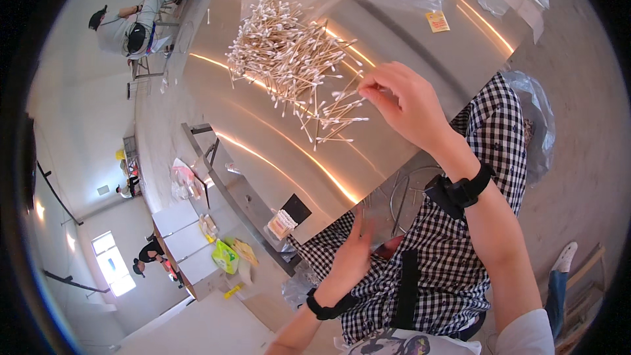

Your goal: Organize a large pile of cotton swabs into neat rows and pack them.

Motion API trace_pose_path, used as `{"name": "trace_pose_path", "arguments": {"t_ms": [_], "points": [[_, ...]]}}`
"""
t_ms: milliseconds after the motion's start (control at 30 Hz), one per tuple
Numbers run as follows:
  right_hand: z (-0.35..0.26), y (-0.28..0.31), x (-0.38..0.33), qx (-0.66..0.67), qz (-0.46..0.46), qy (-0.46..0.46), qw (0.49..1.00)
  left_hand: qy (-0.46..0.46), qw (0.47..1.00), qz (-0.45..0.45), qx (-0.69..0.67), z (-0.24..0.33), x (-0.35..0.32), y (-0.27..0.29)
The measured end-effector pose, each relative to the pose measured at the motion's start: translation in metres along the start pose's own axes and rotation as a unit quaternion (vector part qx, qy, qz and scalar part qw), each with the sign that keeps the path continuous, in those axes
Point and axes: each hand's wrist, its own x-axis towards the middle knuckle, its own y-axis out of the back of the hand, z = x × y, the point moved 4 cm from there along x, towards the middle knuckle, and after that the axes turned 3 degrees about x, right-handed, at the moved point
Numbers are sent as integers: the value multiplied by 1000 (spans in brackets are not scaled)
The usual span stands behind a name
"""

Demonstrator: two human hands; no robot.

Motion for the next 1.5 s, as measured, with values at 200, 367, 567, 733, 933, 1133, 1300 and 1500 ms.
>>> {"name": "trace_pose_path", "arguments": {"t_ms": [200, 367, 567, 733, 933, 1133, 1300, 1500], "points": [[-21, -48, -22, -155, -95, 199, 963, 117, 992, 12, 44, -20, 24, 60], [-7, -78, -32, -294, -104, 245, 918, 11, 932, 349, 95, -37, 76, 118], [12, -64, -5, -304, -104, 191, 928, 73, 940, 329, -45, -41, 138, 136], [13, -63, -6, -276, -144, 191, 931, 55, 939, 332, -71, -37, 152, 128], [7, -57, -7, -267, -120, 210, 933, 53, 935, 337, -95, -49, 139, 109], [6, -63, -17, -251, -156, 236, 926, 88, 926, 335, -152, -68, 125, 110], [-1, -85, -32, -248, -200, 266, 910, 67, 936, 304, -167, -55, 130, 115], [4, -73, -26, -227, -168, 237, 929, 32, 956, 259, -137, -27, 139, 113]]}}
